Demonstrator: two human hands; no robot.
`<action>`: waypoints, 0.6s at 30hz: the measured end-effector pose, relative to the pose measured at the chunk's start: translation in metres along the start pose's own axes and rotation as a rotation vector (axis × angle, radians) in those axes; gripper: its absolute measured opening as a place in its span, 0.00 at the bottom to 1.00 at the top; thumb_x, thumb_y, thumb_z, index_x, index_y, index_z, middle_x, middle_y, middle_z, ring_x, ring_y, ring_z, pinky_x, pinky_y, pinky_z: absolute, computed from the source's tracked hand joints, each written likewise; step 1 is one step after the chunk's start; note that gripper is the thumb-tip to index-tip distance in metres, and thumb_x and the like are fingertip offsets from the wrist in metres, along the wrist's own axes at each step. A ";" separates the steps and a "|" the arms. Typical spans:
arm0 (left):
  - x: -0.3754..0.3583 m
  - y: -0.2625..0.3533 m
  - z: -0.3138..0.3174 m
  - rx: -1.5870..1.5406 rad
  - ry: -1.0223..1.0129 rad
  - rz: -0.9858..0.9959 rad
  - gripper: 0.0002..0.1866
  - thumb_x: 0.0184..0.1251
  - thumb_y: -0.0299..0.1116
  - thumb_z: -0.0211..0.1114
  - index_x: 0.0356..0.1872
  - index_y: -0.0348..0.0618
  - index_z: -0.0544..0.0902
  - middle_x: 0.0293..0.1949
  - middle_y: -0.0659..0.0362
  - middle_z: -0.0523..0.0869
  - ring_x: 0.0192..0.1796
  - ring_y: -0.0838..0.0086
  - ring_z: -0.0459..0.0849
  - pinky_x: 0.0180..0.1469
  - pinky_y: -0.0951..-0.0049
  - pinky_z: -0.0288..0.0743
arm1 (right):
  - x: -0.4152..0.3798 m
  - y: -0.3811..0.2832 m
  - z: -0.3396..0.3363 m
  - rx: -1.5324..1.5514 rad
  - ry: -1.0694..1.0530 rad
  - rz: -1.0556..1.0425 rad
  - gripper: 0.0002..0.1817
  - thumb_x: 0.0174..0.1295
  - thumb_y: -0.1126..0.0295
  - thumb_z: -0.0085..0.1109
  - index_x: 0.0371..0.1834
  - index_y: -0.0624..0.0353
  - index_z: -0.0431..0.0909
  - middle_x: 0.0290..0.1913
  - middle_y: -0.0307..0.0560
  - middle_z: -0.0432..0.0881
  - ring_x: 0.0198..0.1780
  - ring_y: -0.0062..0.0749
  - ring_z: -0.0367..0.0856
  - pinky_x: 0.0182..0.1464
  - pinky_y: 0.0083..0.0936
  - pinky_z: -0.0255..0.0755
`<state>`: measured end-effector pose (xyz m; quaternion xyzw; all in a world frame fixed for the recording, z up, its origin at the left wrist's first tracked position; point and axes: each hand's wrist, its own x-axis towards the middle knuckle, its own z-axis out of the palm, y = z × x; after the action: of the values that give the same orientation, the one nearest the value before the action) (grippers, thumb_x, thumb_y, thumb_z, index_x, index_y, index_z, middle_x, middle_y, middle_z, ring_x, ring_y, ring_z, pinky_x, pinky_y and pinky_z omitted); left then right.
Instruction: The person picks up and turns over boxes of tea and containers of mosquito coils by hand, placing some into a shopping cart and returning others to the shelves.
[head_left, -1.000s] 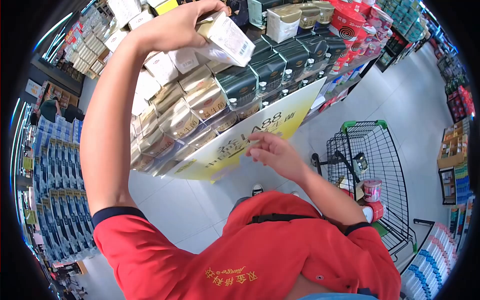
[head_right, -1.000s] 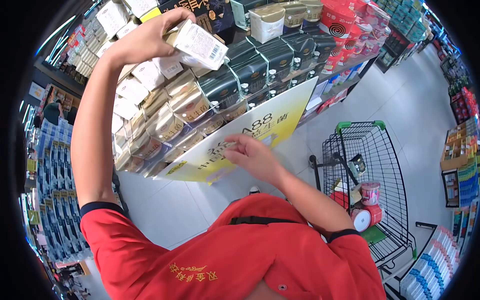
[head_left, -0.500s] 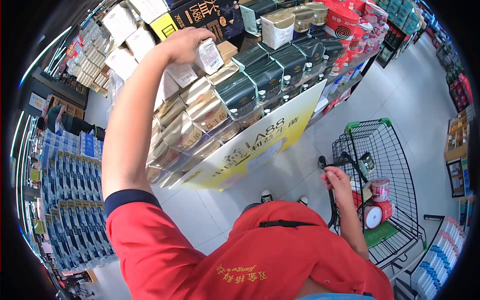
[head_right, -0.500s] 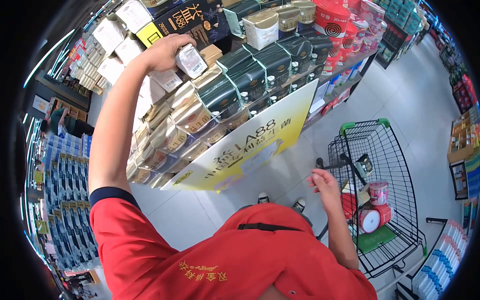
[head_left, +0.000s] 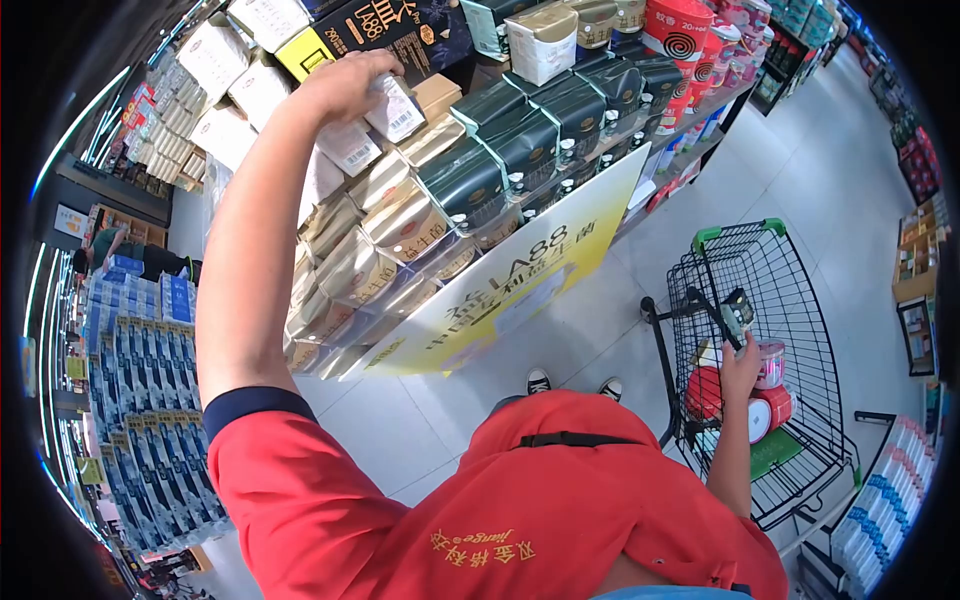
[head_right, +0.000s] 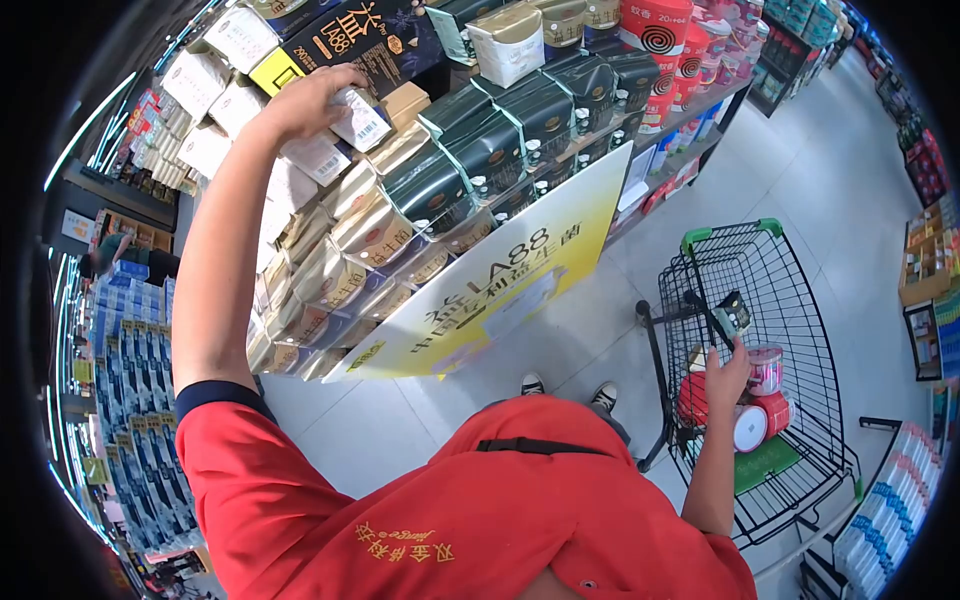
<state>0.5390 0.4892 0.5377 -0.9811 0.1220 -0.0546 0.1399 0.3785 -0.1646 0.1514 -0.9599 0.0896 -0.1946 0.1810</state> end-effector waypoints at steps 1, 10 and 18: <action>0.001 -0.001 0.003 0.000 0.001 0.001 0.22 0.64 0.32 0.63 0.61 0.55 0.76 0.62 0.59 0.78 0.66 0.62 0.75 0.67 0.62 0.70 | 0.002 0.010 0.004 0.000 0.001 0.001 0.28 0.61 0.62 0.63 0.61 0.68 0.72 0.55 0.63 0.79 0.54 0.55 0.79 0.61 0.44 0.69; -0.010 0.010 0.001 0.104 0.217 0.123 0.43 0.49 0.28 0.75 0.70 0.56 0.68 0.72 0.57 0.68 0.73 0.60 0.66 0.75 0.56 0.59 | -0.007 0.032 0.057 -0.139 -0.322 0.228 0.23 0.62 0.52 0.59 0.43 0.65 0.75 0.33 0.59 0.85 0.39 0.59 0.85 0.43 0.52 0.75; -0.005 0.018 -0.006 0.202 0.048 0.244 0.15 0.52 0.22 0.68 0.42 0.49 0.85 0.59 0.62 0.81 0.64 0.64 0.76 0.63 0.64 0.71 | -0.005 0.021 0.042 -0.160 -0.360 0.164 0.21 0.62 0.52 0.57 0.43 0.63 0.76 0.33 0.60 0.85 0.38 0.61 0.84 0.42 0.53 0.75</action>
<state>0.5292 0.4723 0.5376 -0.9384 0.2375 -0.0724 0.2405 0.3884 -0.1700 0.1055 -0.9800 0.1486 0.0033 0.1324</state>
